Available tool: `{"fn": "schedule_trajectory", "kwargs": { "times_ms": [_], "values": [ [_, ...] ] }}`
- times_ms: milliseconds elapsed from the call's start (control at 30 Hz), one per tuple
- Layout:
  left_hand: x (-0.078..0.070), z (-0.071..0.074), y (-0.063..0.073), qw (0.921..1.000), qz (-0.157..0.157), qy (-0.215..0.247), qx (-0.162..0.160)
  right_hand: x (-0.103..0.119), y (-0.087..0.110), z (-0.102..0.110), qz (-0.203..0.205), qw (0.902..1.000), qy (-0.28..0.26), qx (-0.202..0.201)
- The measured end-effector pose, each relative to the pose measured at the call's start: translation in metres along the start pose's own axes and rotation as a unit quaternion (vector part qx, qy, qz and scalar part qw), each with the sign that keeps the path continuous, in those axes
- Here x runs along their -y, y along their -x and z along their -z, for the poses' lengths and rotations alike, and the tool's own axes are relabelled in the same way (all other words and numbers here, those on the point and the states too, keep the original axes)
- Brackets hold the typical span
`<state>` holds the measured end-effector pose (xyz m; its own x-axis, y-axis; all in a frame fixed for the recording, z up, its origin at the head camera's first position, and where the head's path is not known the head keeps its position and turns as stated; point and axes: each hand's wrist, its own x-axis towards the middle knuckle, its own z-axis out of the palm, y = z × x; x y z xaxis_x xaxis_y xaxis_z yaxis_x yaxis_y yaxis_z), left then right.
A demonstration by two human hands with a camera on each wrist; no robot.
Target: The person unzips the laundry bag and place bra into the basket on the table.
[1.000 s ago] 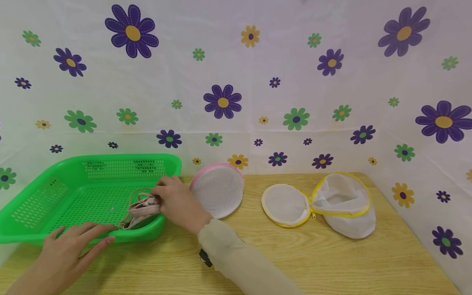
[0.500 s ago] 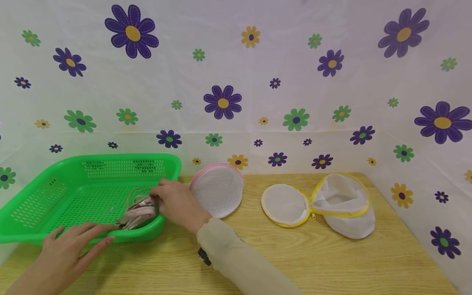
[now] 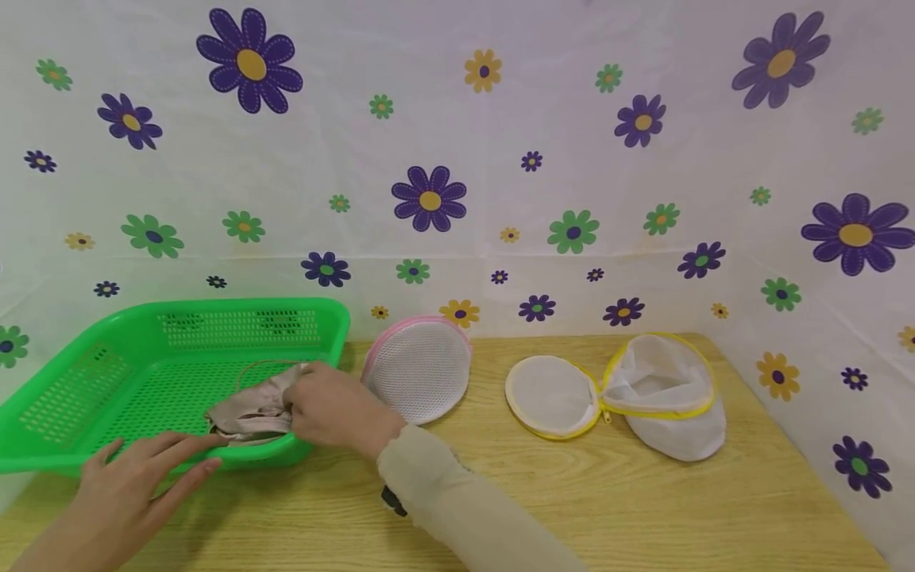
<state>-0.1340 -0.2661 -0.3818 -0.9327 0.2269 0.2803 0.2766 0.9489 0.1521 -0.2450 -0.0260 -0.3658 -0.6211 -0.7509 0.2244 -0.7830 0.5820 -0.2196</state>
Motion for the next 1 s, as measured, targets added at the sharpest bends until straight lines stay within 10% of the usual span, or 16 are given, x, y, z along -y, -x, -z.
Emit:
{"fn": "schedule_trajectory", "kwargs": {
  "times_ms": [333,633,1000],
  "values": [
    [0.000,-0.001,-0.001,1.0000,-0.004,0.002,-0.003,-0.015,0.024,0.019,0.047,0.9936,-0.085,-0.058],
    [0.002,-0.003,0.001,0.9994,-0.017,-0.003,-0.030,-0.044,0.053,0.063,0.061,0.9828,0.007,-0.174],
    [0.003,-0.002,0.000,0.9999,-0.010,-0.006,-0.013,-0.086,0.080,0.075,-0.079,0.9947,0.000,-0.066]
  ]
}}
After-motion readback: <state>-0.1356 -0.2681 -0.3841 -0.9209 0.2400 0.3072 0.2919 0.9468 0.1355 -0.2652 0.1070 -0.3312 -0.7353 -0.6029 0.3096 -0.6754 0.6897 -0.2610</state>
